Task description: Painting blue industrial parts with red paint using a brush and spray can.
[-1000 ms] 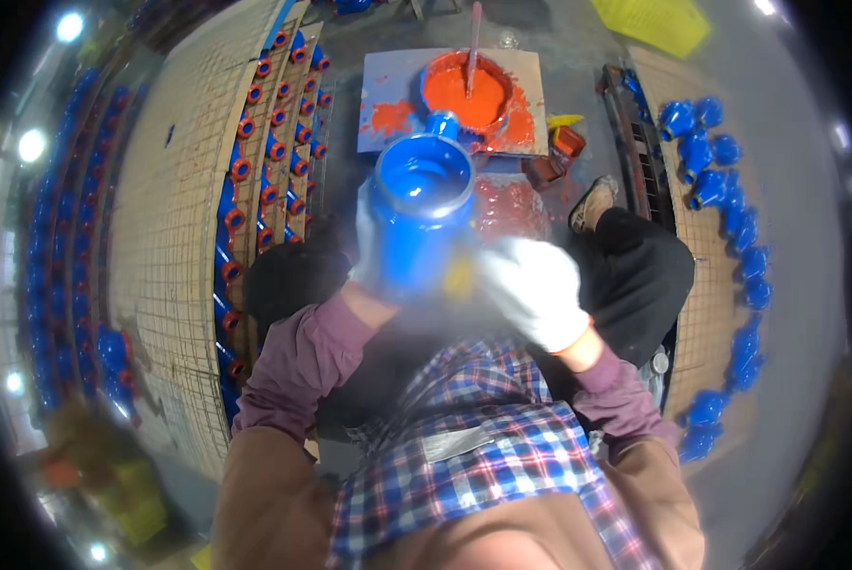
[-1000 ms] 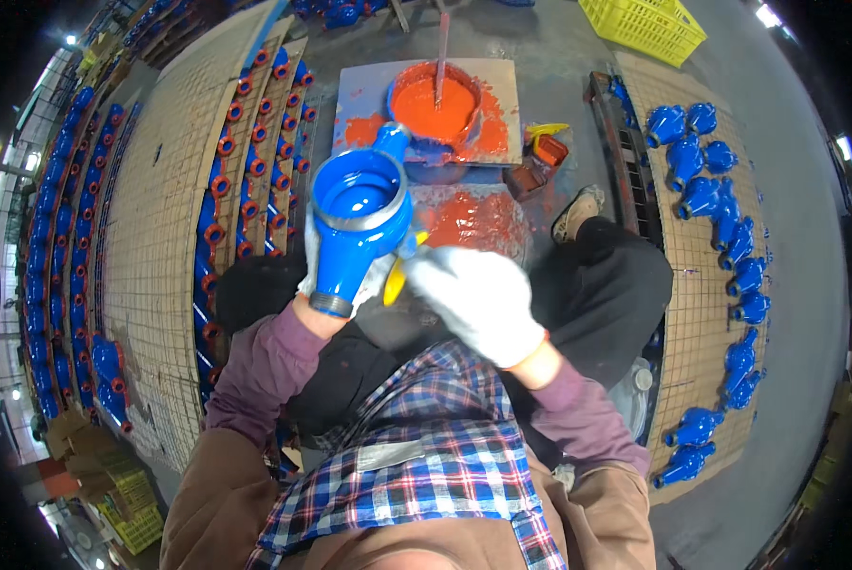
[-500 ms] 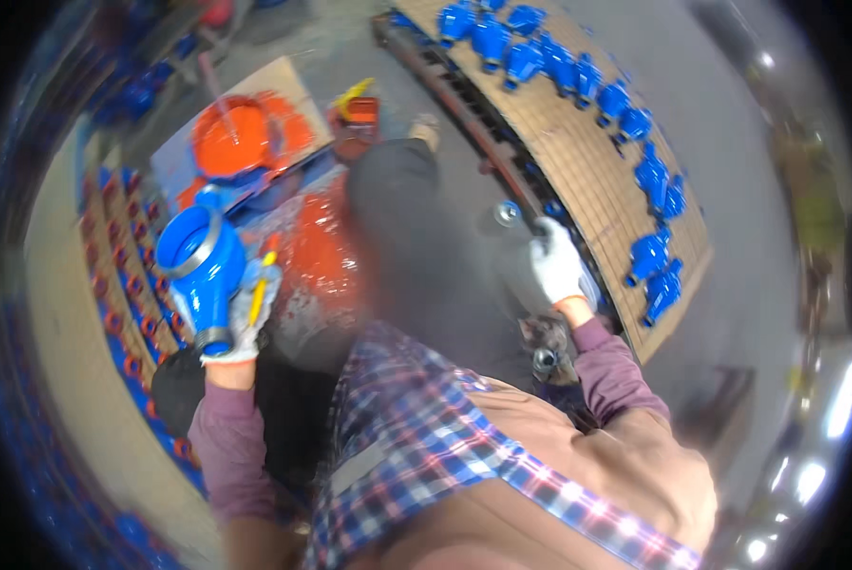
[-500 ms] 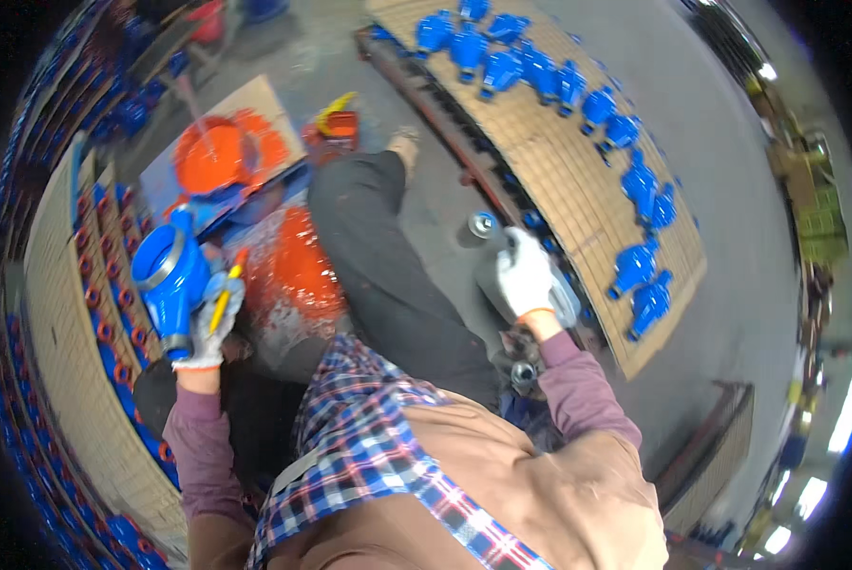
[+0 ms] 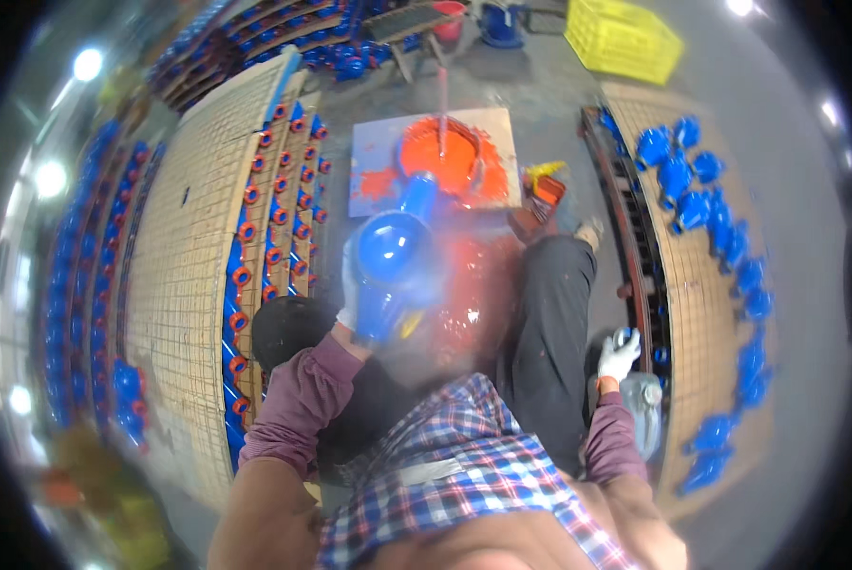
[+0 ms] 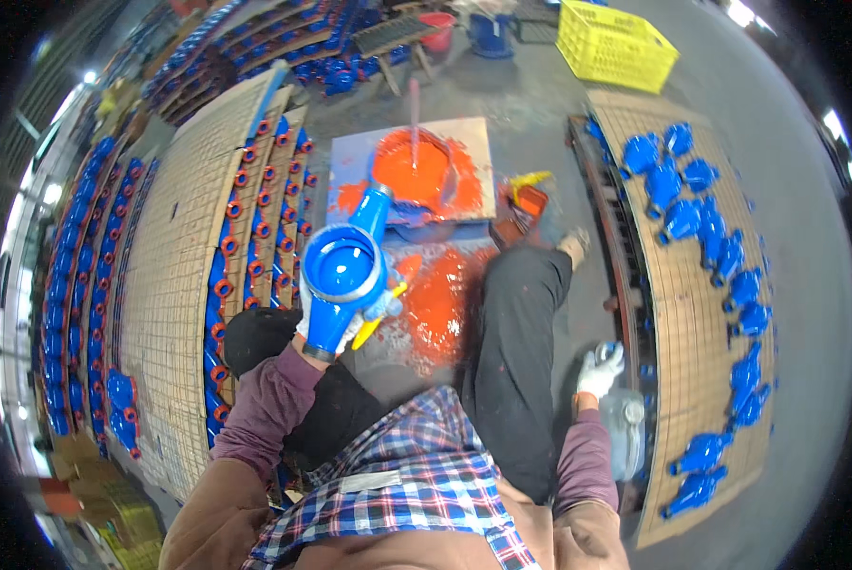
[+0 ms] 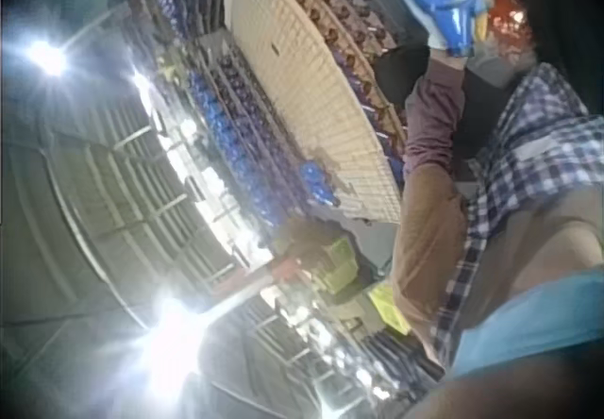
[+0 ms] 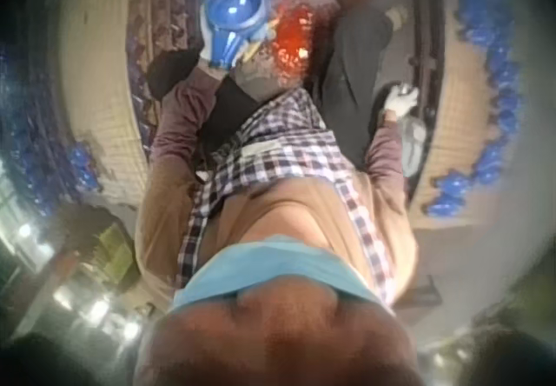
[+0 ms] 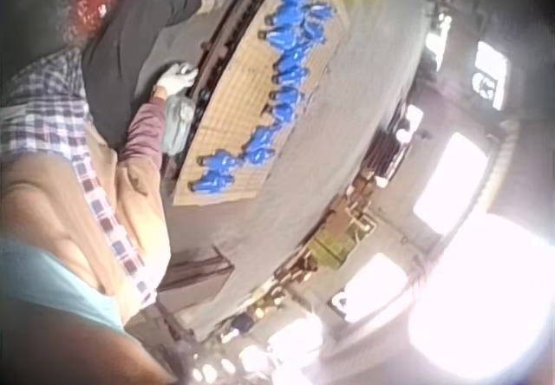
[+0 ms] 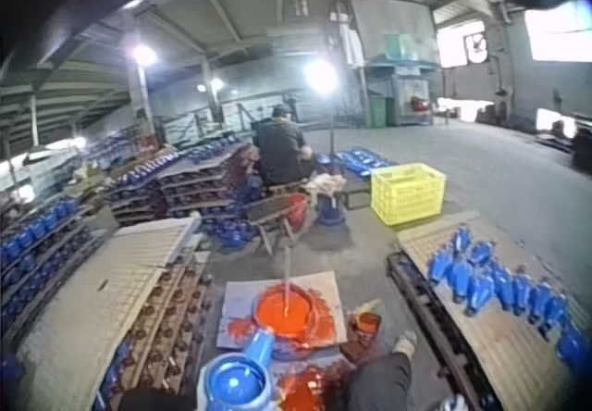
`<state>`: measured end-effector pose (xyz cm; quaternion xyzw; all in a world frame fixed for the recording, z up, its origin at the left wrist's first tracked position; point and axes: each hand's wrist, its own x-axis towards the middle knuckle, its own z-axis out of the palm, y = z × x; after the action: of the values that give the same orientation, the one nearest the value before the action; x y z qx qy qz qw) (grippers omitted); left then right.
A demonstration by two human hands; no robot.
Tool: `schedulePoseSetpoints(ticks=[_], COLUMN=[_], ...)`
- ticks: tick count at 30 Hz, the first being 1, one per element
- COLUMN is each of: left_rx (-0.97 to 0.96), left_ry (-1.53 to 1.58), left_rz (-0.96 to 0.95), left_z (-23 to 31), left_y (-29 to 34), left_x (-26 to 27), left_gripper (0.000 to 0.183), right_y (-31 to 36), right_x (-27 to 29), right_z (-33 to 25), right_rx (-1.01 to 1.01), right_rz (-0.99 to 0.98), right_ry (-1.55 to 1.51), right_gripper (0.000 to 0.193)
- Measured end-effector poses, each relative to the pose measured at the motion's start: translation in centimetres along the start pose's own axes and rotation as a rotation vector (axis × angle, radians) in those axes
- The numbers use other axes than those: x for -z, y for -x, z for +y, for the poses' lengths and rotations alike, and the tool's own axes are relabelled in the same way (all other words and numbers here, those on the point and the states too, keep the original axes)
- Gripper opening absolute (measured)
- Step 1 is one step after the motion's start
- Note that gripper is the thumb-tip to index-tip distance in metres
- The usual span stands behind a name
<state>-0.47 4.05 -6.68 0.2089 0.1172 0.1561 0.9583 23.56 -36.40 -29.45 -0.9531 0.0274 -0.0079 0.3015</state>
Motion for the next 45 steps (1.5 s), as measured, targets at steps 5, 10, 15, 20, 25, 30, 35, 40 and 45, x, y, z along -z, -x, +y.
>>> schedulePoseSetpoints(ticks=[5, 10, 15, 20, 25, 30, 35, 40, 45], left_rx=[-0.184, -0.241, -0.15, -0.137, -0.346, -0.366, -0.014, 0.014, 0.005], left_ry=[-0.606, -0.724, -0.35, -0.341, -0.884, -0.862, 0.196, 0.287, 0.246], left_rz=[0.094, 0.207, 0.113, 0.07, 0.043, 0.08, 0.002, -0.023, -0.034], left_z=[-0.2, 0.0, -0.7, -0.7, 0.0, 0.4, 0.7, 1.1, 1.0], left_y=[1.0, 0.7, 0.7, 1.1, 1.0, 1.5, 1.7, 1.5, 0.8], left_x=[-2.9, -3.4, -2.9, -3.3, -4.0, -4.0, -3.1, -2.2, -1.3], left_gripper=[0.039, 0.039, 0.084, 0.083, 0.084, 0.081, 0.08, 0.082, 0.084], right_y=[-2.3, -2.9, -2.7, -0.6, 5.1, 11.9, 15.3, 15.7, 16.2], right_x=[-1.1, 1.7, 13.1, 22.4, 20.8, 17.8, 15.8, 15.9, 16.7], right_z=[1.5, -3.3, -15.0, -27.1, -31.6, -29.5, -26.6, -25.7, -26.3], right_rx=[0.032, 0.253, 0.546, 0.495, 0.824, 0.77, 0.51, 0.628, 0.559], right_rz=[0.046, -0.043, 0.282, 0.342, 0.095, -0.686, -0.92, -0.842, -0.965], right_ry=[-0.143, -0.24, -0.407, -1.291, -0.818, -0.627, -0.82, -0.661, -0.674], right_gripper=[0.08, 0.081, 0.073, 0.069, 0.073, 0.071, 0.07, 0.078, 0.087])
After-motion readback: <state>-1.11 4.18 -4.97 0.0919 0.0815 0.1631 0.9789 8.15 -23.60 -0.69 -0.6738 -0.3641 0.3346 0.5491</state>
